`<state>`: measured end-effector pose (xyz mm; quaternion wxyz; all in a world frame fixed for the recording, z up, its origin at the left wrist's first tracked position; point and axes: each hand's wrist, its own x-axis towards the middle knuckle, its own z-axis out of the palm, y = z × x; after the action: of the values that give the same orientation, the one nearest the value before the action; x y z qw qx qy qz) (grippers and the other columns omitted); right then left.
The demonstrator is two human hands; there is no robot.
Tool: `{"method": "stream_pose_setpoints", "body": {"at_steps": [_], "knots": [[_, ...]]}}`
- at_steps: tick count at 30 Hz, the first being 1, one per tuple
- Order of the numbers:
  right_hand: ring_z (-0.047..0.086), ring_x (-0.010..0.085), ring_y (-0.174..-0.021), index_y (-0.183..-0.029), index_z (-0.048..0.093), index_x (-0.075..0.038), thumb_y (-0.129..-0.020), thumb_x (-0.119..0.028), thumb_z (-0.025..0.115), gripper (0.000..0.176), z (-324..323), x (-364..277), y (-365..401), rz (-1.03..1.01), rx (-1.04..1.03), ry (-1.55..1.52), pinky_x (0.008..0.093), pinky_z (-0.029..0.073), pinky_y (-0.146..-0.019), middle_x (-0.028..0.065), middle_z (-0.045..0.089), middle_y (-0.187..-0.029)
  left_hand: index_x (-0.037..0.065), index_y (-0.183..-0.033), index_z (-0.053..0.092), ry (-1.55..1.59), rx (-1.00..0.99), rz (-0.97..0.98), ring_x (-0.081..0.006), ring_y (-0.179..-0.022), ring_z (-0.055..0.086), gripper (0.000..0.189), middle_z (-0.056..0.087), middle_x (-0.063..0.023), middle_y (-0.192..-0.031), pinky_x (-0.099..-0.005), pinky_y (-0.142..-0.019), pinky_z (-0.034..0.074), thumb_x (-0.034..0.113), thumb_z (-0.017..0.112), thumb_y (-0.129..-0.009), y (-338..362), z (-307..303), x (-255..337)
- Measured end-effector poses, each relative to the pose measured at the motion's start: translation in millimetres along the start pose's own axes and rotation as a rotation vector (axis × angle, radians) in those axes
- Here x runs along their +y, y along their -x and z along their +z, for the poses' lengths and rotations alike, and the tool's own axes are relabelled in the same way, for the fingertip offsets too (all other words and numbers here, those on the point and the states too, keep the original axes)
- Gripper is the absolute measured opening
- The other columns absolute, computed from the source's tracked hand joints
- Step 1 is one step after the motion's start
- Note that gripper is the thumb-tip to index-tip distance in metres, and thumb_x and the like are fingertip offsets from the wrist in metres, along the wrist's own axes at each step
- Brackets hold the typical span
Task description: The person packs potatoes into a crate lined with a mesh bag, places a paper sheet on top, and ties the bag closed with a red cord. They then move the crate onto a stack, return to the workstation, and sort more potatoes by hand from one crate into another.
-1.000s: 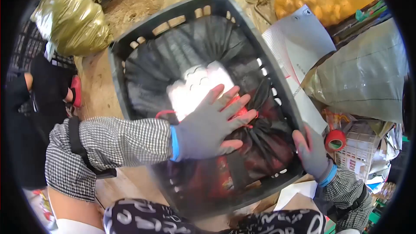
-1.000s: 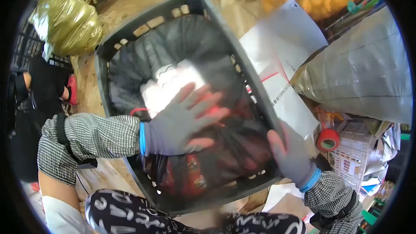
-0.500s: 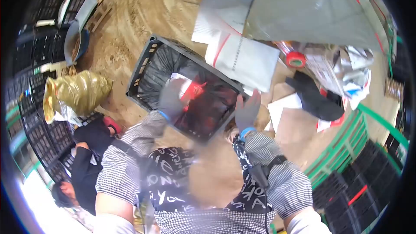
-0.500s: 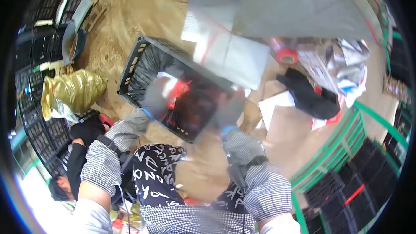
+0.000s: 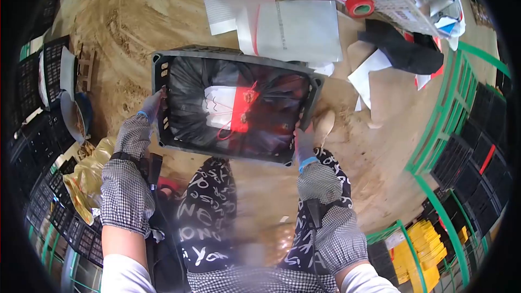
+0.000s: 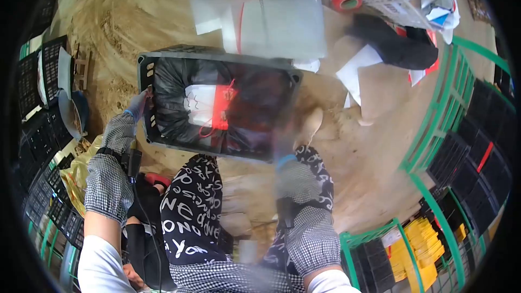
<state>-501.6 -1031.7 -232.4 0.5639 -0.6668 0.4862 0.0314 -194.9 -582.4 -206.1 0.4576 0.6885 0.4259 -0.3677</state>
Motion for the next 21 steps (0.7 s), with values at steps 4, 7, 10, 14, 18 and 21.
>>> {"method": "stream_pose_setpoints", "body": {"at_steps": [4,7,10,14,18,21], "knots": [[0.044,0.0084,-0.053,-0.117,0.054,-0.005,-0.073,0.008,0.047,0.047,6,-39,5,0.173,-0.013,-0.163,0.0235,0.034,-0.044,-0.0004,0.047,-0.071,0.014,-0.086,0.057,0.216,-0.142,0.094,-0.0126,-0.056,0.044,0.018,0.046,0.0033,-0.069,-0.0296,-0.052,0.038,0.03,0.058,-0.094,0,3,-9],[0.043,0.0099,-0.05,-0.114,0.055,-0.004,-0.07,0.008,0.047,0.046,-7,-18,-18,0.192,-0.057,-0.191,0.0249,0.033,-0.042,0.0002,0.047,-0.069,0.014,-0.085,0.057,0.168,-0.234,0.038,-0.0123,-0.056,0.041,0.02,0.042,0.0038,-0.066,-0.0302,-0.053,0.037,0.032,0.057,-0.095,13,5,-3],[0.043,0.0096,-0.049,-0.112,0.056,-0.004,-0.072,0.008,0.047,0.043,-27,-3,-15,0.145,-0.035,-0.141,0.0247,0.031,-0.042,-0.0001,0.047,-0.069,0.015,-0.085,0.057,0.087,-0.111,0.077,-0.0121,-0.057,0.042,0.022,0.042,0.0044,-0.065,-0.0295,-0.054,0.038,0.034,0.056,-0.096,60,8,-6],[0.041,0.0082,-0.047,-0.11,0.057,-0.006,-0.079,0.007,0.047,0.035,-92,-88,54,0.337,-0.066,-0.43,0.0242,0.03,-0.041,-0.0016,0.048,-0.07,0.011,-0.072,0.049,0.034,-0.213,0.17,-0.0178,-0.057,0.05,0.027,0.046,-0.0031,-0.061,-0.0297,-0.057,0.042,0.024,0.048,-0.096,173,-2,-11],[0.039,0.0065,-0.05,-0.105,0.059,-0.005,-0.08,0.005,0.048,0.029,-169,-165,126,0.384,-0.032,-0.442,0.0227,0.03,-0.044,-0.003,0.047,-0.073,0.01,-0.076,0.05,-0.022,-0.159,0.095,-0.0182,-0.059,0.049,0.022,0.045,-0.0031,-0.063,-0.0315,-0.059,0.043,0.026,0.054,-0.092,321,0,14],[0.04,0.0058,-0.052,-0.107,0.058,-0.006,-0.08,0.005,0.049,0.031,-233,-220,159,0.423,-0.049,-0.397,0.022,0.03,-0.045,-0.0037,0.047,-0.073,0.012,-0.076,0.05,-0.075,-0.217,0.174,-0.0183,-0.058,0.048,0.021,0.042,-0.0024,-0.062,-0.0339,-0.059,0.042,0.027,0.056,-0.09,376,-17,16]]}}
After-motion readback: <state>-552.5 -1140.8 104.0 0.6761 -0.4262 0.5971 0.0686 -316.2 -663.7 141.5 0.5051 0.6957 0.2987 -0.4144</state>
